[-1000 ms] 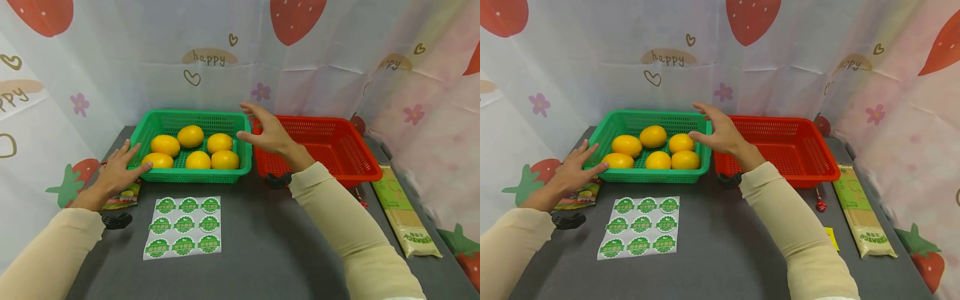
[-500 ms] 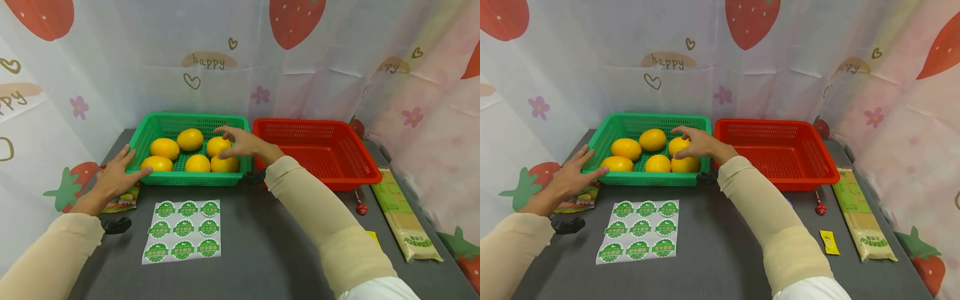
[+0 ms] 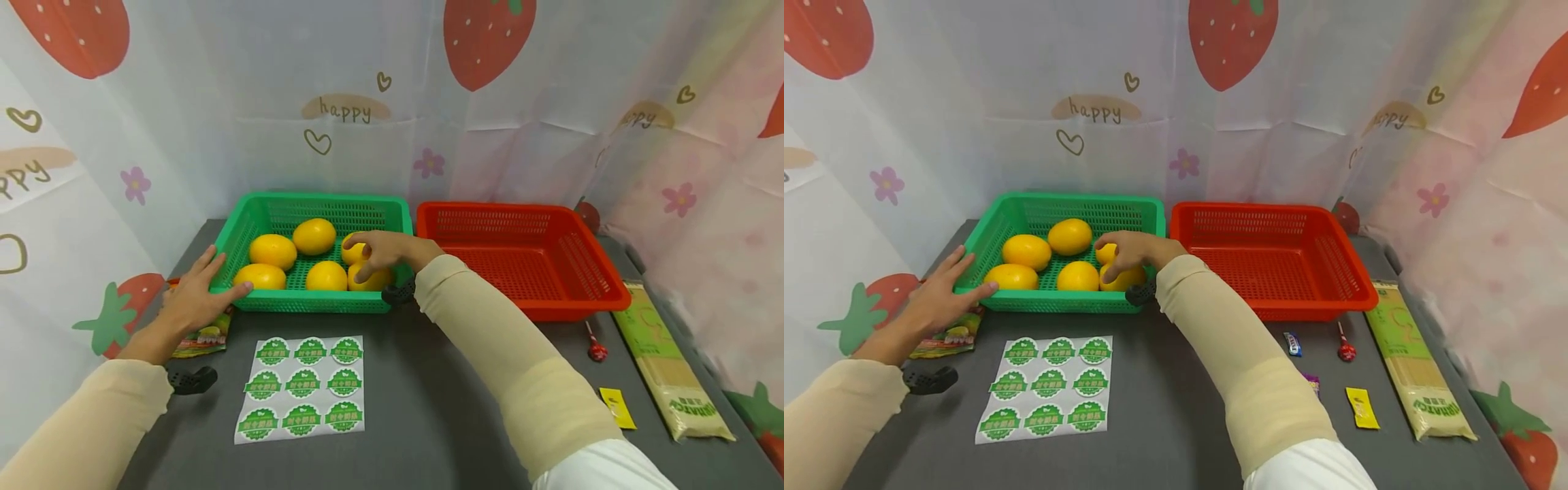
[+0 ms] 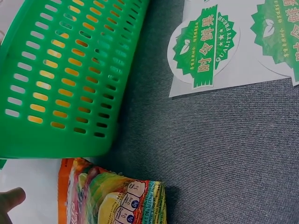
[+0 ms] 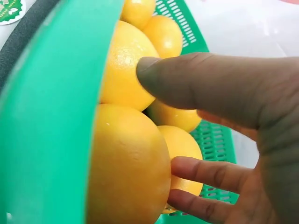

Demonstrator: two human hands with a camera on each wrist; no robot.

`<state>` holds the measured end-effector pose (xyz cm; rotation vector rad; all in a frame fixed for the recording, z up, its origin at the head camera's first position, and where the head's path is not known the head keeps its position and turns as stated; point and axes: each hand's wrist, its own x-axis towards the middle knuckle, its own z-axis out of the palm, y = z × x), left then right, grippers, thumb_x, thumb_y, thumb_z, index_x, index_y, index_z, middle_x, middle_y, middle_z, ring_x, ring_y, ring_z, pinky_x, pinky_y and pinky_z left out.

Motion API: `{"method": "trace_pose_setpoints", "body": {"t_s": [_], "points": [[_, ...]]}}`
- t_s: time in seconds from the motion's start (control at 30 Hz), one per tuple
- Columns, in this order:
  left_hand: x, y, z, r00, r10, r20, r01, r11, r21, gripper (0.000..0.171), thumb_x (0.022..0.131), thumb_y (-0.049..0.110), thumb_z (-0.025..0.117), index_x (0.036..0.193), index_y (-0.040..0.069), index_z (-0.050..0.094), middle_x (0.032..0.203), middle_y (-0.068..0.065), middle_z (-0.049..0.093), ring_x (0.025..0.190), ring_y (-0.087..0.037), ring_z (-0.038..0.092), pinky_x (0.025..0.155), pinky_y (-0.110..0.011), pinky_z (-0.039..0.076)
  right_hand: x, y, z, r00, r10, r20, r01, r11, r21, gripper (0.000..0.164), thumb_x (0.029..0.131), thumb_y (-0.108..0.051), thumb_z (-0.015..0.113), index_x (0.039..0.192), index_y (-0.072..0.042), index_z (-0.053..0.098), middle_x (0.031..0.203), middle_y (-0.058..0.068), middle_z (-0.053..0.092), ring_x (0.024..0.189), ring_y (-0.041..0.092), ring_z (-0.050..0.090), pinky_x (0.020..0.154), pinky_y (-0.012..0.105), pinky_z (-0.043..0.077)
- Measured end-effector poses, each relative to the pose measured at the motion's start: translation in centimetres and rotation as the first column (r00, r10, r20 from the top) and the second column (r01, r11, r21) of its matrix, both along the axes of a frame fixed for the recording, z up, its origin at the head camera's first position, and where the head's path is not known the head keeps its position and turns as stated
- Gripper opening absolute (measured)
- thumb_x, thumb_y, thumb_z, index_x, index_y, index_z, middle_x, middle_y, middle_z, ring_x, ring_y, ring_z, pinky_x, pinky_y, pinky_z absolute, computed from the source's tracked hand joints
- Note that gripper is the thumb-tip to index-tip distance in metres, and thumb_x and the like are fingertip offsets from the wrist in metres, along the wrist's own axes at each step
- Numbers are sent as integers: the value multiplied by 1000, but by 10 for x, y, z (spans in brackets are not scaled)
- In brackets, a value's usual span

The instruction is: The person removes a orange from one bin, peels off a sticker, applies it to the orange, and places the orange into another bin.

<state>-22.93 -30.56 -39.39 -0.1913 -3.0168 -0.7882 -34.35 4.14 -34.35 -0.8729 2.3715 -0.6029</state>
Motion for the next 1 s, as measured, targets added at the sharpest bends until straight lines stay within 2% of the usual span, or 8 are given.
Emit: {"method": "trace_pose_setpoints", "body": {"t_s": [0.13,0.23,0.47,0.57,0.7,0.83,0.93,1.0], "points": [[1,0,-2,1000,2,-16,-2,1000,-1,89,93,59,49,154,4,15,160,-13,-2,134,-56,15,88,-82,7,0,-3,1,1000,-10,4,10,997,71,76,84,-28,75,149,-17,37,135,17,46,117,29,46,95,39,43],[1,-1,-3,1000,3,-21,-3,1000,0,89,93,59,49,154,3,15,160,-14,-1,134,-56,15,88,-82,7,0,-7,1,1000,26,-14,-23,990,140,73,85,-29,74,148,-17,39,138,16,45,121,29,45,98,40,41],[1,-1,-3,1000,6,-22,-6,1000,6,89,93,59,49,154,3,15,160,-15,-1,134,-56,15,86,-83,7,2,-16,-4,992,115,-59,-91,943,320,65,88,-21,67,148,-22,41,149,8,35,119,25,39,102,41,35],[1,-1,-5,1000,5,-27,-4,1000,13,89,93,58,49,154,3,16,160,-15,-1,134,-56,15,86,-83,7,3,-20,-8,985,151,-80,-105,905,412,67,89,-11,61,149,-30,37,150,6,32,102,21,44,86,33,42],[1,-1,-7,999,3,-34,-3,1000,15,89,93,58,50,154,2,16,160,-15,-1,133,-56,16,86,-82,8,4,-24,-12,981,161,-105,-92,875,475,76,88,2,56,151,-34,31,143,8,37,72,18,39,63,27,39],[1,-1,-6,1000,8,-30,-7,1000,9,90,93,60,49,154,3,15,160,-14,-1,134,-56,15,86,-83,6,7,-21,-11,977,123,-172,-41,907,418,74,87,0,62,150,-30,35,141,7,42,84,19,44,73,29,44],[1,-2,-5,1000,8,-26,-7,1000,19,90,93,60,50,154,3,15,160,-13,-3,135,-55,13,86,-83,6,9,-13,-9,971,71,-228,-3,958,286,73,83,-11,72,146,-25,39,141,7,44,108,23,45,88,36,44],[1,-1,-5,1000,8,-24,-8,1000,28,90,93,60,50,154,4,15,160,-12,-4,135,-54,12,86,-82,7,9,-6,-5,971,21,-237,21,985,173,76,79,-17,77,144,-20,39,140,7,45,113,25,45,92,37,43]]}}
